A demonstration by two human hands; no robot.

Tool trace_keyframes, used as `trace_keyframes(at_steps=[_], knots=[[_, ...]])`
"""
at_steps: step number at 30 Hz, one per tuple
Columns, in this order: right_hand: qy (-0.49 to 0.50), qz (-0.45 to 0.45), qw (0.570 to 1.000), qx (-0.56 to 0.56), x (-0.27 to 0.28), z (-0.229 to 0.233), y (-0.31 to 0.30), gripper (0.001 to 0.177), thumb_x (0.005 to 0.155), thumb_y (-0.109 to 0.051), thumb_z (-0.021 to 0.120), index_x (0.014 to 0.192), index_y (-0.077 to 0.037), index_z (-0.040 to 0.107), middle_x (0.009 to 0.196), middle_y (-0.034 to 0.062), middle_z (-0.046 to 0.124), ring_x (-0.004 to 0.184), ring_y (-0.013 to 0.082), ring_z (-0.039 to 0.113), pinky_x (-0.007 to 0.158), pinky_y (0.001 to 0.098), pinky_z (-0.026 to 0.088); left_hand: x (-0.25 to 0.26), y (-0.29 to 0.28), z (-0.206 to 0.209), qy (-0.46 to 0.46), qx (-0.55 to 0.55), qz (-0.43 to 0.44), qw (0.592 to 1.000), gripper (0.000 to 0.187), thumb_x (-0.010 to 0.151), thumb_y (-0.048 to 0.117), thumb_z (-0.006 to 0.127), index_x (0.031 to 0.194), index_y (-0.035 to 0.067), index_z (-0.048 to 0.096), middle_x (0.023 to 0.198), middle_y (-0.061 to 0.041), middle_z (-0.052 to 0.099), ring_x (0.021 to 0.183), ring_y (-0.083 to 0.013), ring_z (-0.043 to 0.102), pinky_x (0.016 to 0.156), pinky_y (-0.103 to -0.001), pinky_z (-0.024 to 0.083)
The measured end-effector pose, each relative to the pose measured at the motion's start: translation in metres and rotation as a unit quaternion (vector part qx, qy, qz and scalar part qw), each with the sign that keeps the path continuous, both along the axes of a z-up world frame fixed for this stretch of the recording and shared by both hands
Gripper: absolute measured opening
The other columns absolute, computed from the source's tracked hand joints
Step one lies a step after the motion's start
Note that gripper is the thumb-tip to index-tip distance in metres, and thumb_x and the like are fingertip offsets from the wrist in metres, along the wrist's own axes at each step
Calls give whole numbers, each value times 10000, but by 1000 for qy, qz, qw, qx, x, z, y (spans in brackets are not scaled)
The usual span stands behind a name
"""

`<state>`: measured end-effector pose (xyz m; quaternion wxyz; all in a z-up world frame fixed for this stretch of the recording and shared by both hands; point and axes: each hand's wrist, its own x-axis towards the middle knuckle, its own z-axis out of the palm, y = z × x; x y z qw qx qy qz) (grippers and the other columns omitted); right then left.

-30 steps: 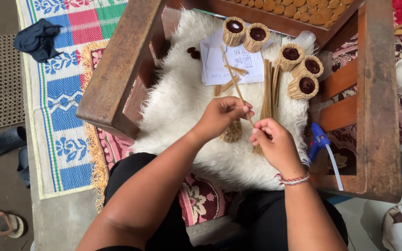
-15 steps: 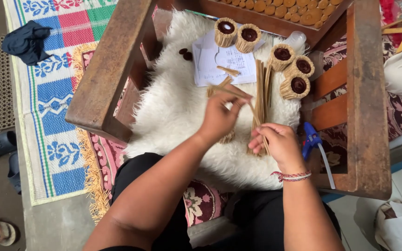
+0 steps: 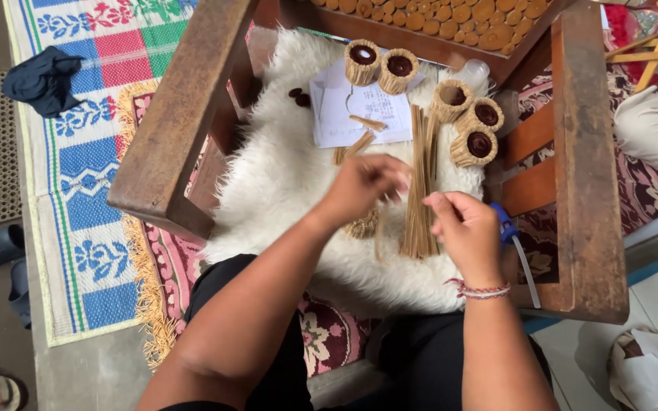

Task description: Gluing thin wooden fibers to a circular base using a hot glue gun to create decorative items.

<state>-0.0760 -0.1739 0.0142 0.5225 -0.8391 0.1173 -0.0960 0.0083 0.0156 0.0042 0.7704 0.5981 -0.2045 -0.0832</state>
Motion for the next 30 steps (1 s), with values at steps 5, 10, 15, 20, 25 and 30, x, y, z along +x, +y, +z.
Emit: trace_keyframes(at_steps=[5,10,15,20,25,30], knots=[[-52,85,989,110,-3,3,17,206,917,-176,822,1083,-67,768,818,42,719,759,54,610,732,234,554,-8,-15,-15,96,45,-64,992,505,854,16,774,1322,86,597,767,-167,725,608,-184,690,531,-248,591],[-77,97,977,172,1,-9,8,299,858,-53,844,1133,-7,735,903,40,714,779,89,661,766,251,580,-14,-20,-11,161,46,-81,983,479,894,31,725,1346,86,578,805,-197,725,651,-201,711,554,-258,614],[-130,14,986,103,-1,2,-6,97,984,-90,739,1069,-44,745,825,55,691,784,92,634,793,244,559,-29,-20,9,214,48,-192,957,260,977,73,620,1165,-106,638,902,-289,735,768,-301,762,641,-339,649],[-134,35,987,83,2,-3,-6,111,961,-116,778,1051,-51,774,807,51,721,776,112,681,802,289,590,-39,-18,35,220,82,-199,952,269,1029,155,522,1070,-71,663,808,-252,741,664,-272,758,550,-304,626],[-182,9,983,3,0,3,-14,91,986,-75,755,1061,-52,799,707,75,718,760,158,728,794,305,604,-37,-13,31,216,144,-205,944,271,1000,177,502,962,15,716,734,-189,753,633,-234,766,585,-293,622],[-339,10,920,-198,-1,14,-30,249,931,112,681,1067,-42,822,716,83,725,692,266,706,716,373,580,-35,7,34,286,82,-204,933,271,896,116,557,834,-73,741,568,-218,674,483,-256,704,432,-243,538]])
